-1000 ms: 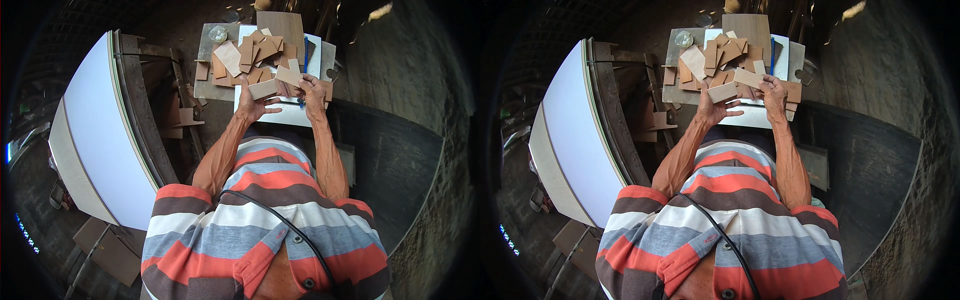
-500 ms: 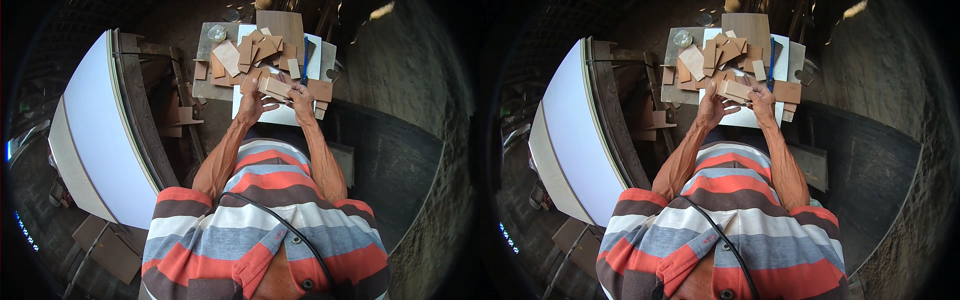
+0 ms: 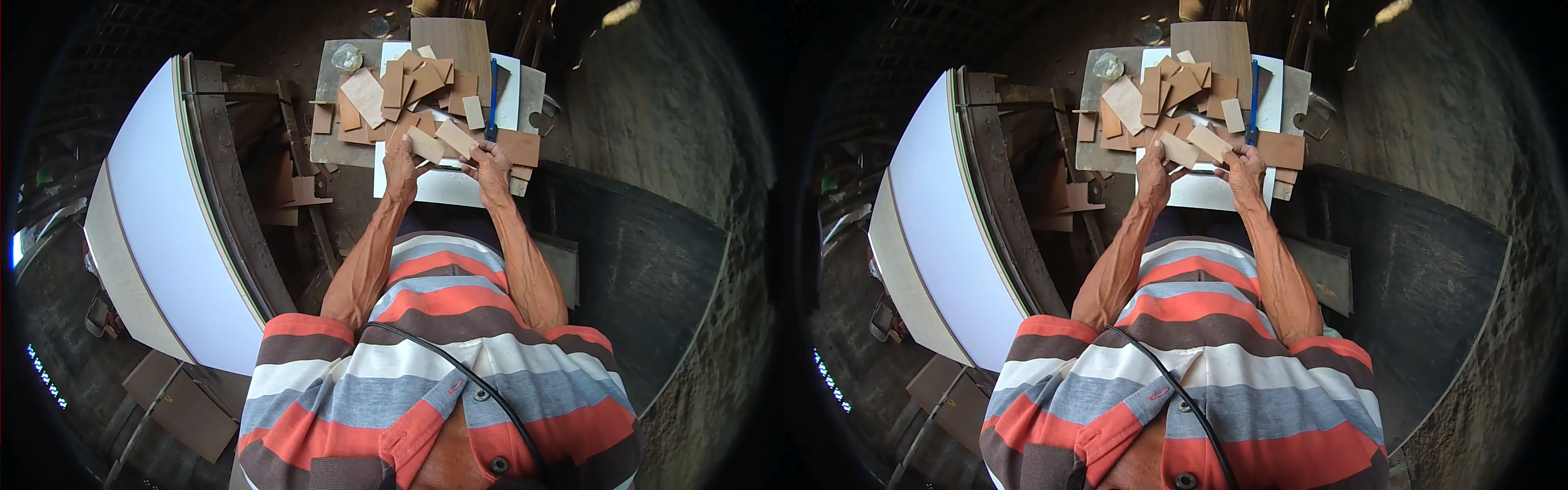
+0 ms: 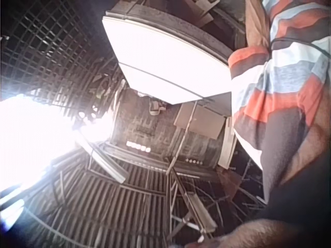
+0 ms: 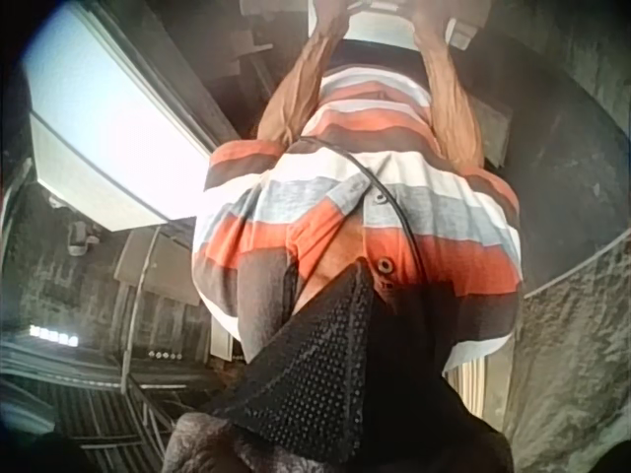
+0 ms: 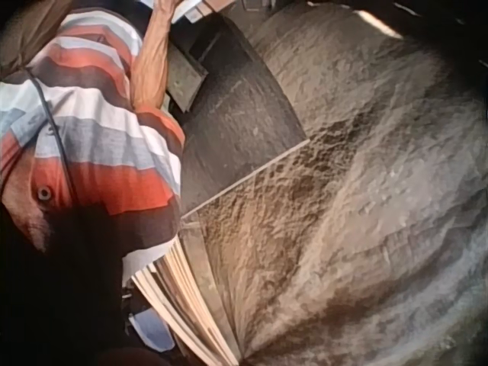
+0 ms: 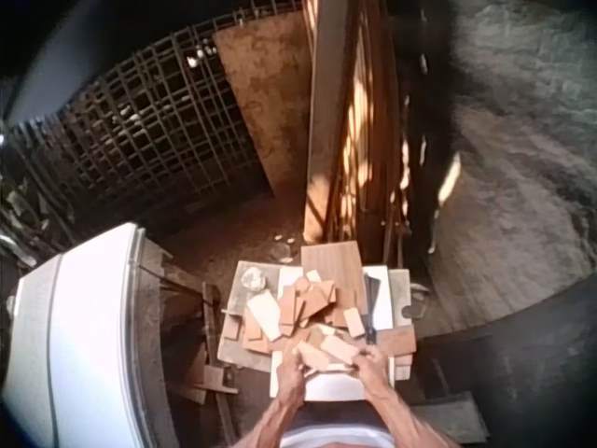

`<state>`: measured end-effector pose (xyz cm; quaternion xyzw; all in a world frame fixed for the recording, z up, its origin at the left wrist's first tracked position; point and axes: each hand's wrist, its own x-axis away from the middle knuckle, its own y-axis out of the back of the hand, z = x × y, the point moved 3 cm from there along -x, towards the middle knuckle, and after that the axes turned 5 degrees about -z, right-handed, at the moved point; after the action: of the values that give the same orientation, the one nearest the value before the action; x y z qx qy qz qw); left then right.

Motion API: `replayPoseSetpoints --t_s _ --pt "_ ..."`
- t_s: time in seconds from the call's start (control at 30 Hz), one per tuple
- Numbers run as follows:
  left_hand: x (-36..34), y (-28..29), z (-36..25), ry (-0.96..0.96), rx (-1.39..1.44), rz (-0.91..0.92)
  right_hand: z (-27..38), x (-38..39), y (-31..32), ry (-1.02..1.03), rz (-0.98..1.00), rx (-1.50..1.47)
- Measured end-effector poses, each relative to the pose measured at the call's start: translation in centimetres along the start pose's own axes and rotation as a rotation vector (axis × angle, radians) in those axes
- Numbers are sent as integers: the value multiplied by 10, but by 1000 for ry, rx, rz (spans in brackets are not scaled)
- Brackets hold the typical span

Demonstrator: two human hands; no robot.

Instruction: The person uses a blue utility knife to carefully cut and shape small rectangular pieces of wood on a white workbench. They repeatedly pick up pieces, position them, and make precise cuts along the edges, occasionally inspecting the results before continuing.

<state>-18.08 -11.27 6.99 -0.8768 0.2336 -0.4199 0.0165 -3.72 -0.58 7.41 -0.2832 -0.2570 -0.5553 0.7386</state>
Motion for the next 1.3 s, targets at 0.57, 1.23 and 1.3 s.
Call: replayPoseSetpoints --t_s 0.57,1.23,1.3 --pt "11 5 11 -298 -393 -21 3 -57 18 497 -196 1031" --pt "10 -9 -4 -150 -534 241 -12 -82 53 395 -420 1073" --pt "8 -16 -4 -111 -592 281 -19 -80 76 306 -398 866"
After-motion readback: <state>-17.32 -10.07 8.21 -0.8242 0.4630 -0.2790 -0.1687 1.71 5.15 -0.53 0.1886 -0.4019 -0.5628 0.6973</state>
